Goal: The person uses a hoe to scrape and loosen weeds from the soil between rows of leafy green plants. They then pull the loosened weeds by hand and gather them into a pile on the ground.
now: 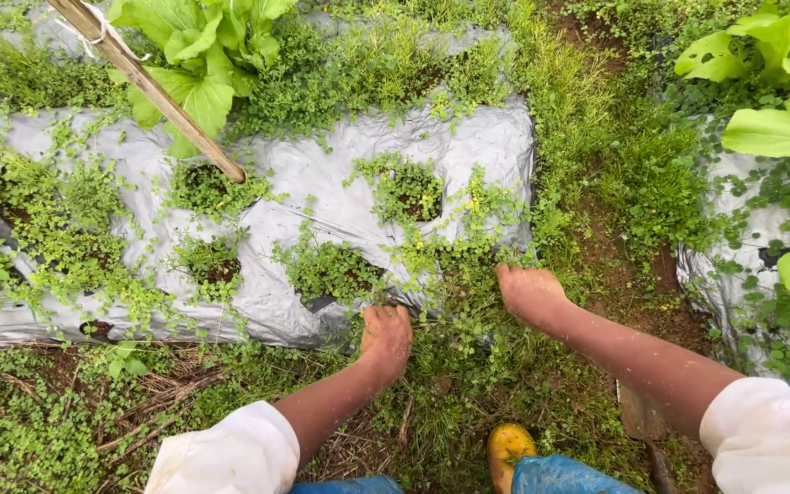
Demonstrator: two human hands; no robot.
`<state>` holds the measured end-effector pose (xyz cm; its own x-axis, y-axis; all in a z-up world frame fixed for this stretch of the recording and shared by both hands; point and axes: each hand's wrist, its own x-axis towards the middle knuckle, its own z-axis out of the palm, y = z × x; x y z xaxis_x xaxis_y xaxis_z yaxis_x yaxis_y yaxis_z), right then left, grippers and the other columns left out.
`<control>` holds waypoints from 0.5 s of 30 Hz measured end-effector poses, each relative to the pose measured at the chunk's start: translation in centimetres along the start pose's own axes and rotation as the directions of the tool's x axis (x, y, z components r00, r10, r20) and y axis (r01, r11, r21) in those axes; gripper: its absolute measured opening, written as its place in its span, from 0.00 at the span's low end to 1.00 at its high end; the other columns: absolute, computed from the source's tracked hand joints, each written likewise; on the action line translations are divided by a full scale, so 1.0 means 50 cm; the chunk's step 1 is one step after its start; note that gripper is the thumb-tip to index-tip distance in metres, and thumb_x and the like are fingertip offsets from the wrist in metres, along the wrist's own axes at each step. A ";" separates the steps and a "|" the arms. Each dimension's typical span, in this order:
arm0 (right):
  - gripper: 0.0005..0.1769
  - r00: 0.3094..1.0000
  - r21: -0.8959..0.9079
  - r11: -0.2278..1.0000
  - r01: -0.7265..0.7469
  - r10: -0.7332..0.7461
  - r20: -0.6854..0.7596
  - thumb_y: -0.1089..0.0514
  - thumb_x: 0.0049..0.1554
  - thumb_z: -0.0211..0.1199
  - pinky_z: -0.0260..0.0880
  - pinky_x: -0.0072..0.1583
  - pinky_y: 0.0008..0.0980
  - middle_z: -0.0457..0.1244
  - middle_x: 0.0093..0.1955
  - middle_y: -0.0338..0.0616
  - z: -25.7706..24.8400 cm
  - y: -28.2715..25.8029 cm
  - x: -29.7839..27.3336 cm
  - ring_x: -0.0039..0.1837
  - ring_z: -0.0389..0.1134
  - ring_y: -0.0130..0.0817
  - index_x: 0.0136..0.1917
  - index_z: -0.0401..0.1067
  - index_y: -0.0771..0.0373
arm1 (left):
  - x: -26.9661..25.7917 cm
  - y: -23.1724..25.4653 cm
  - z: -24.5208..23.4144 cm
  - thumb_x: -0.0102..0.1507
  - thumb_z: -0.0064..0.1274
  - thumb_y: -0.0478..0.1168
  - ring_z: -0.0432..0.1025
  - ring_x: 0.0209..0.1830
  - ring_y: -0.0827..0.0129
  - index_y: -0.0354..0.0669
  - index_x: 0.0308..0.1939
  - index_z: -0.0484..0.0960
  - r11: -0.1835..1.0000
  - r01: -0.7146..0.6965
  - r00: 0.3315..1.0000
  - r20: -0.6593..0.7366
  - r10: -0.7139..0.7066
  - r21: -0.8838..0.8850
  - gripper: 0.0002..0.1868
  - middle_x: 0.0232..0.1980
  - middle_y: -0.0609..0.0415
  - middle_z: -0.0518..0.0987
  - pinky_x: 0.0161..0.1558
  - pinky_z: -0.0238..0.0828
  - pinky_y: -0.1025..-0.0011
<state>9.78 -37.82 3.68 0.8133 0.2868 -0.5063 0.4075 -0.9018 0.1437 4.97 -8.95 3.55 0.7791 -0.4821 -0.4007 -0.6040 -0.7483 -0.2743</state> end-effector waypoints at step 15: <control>0.23 0.986 0.660 0.738 -0.142 0.047 0.159 0.56 0.66 0.50 0.77 0.36 0.28 0.66 0.30 0.51 -0.154 -0.066 -0.077 0.26 0.64 0.29 0.68 0.66 0.74 | 0.104 0.042 0.271 0.65 0.44 0.40 0.77 0.34 0.50 0.43 0.32 0.85 0.978 -0.045 0.981 0.178 0.082 -0.204 0.14 0.28 0.47 0.80 0.37 0.64 0.56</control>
<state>8.48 -33.47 11.70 0.7550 0.1886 -0.6280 -0.0888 -0.9195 -0.3828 5.47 -6.86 -10.95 0.6847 -0.4531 -0.5708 -0.5913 -0.8032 -0.0718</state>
